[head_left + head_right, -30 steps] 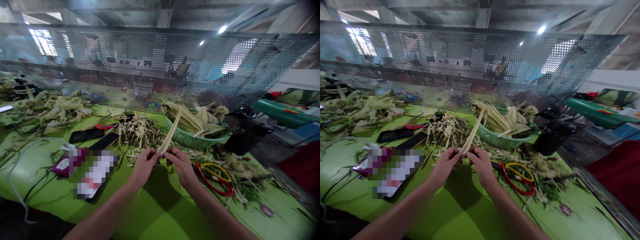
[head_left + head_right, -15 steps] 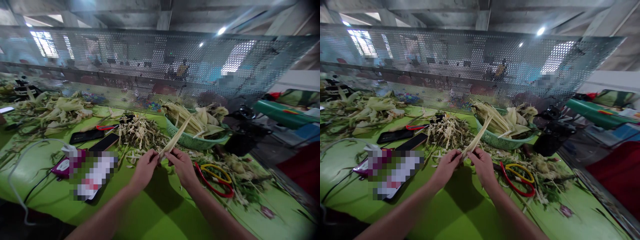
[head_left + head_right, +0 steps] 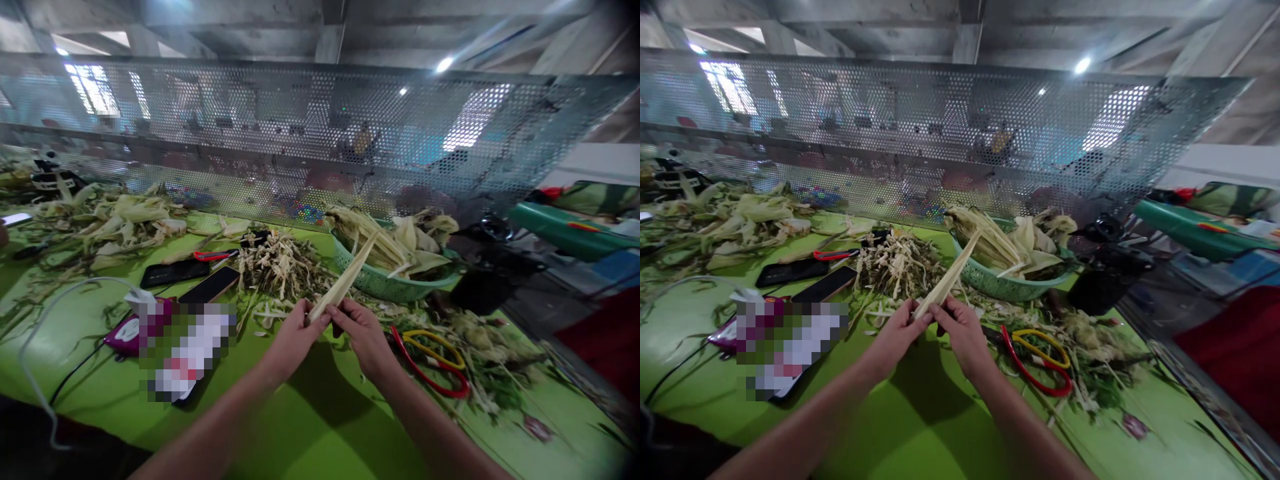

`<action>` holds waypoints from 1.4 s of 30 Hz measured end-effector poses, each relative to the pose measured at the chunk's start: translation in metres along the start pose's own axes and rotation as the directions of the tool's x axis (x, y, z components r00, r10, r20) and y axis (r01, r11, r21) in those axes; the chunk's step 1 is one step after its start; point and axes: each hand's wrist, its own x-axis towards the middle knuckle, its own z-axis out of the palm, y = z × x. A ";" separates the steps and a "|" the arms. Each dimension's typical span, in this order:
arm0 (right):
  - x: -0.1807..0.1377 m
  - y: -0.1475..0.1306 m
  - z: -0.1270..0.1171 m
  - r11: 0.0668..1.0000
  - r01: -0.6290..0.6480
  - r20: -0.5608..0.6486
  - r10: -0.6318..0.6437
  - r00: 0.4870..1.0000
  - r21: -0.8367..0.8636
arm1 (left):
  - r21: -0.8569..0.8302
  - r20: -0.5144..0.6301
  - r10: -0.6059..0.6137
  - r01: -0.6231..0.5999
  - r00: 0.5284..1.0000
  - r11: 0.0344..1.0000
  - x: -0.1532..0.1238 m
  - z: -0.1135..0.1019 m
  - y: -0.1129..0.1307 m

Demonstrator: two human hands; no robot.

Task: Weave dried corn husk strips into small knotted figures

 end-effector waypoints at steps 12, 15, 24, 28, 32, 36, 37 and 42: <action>0.003 -0.002 -0.006 0.994 -0.002 -0.056 -0.005 0.998 -0.113 | -0.030 -0.172 -0.017 0.012 0.985 0.999 0.007 -0.008 -0.006; 0.005 -0.002 -0.009 0.979 0.029 -0.061 -0.042 0.997 -0.203 | 0.040 -0.236 0.036 -0.027 0.971 0.999 0.009 -0.013 -0.004; 0.005 0.002 -0.008 0.888 0.089 -0.020 -0.110 0.994 -0.451 | 0.048 -0.051 0.001 0.001 0.999 0.999 0.008 -0.009 0.004; 0.005 0.004 -0.008 0.919 0.079 0.009 -0.082 0.997 -0.387 | 0.115 -0.119 0.036 -0.022 0.992 0.993 0.010 -0.009 0.001; 0.005 0.004 -0.006 0.934 0.075 0.023 -0.071 0.997 -0.348 | 0.164 -0.123 0.087 -0.066 0.989 0.984 0.009 -0.009 0.003; 0.005 0.004 -0.005 0.919 0.095 0.019 -0.095 0.995 -0.382 | 0.239 -0.153 0.096 -0.057 0.984 0.969 0.009 -0.009 0.002; 0.005 0.003 -0.004 0.916 0.098 0.020 -0.098 0.995 -0.389 | 0.247 -0.148 0.100 -0.061 0.984 0.967 0.009 -0.009 0.001; 0.004 0.003 -0.005 0.916 0.104 0.028 -0.101 0.994 -0.388 | 0.232 -0.135 0.085 -0.052 0.987 0.971 0.010 -0.009 -0.001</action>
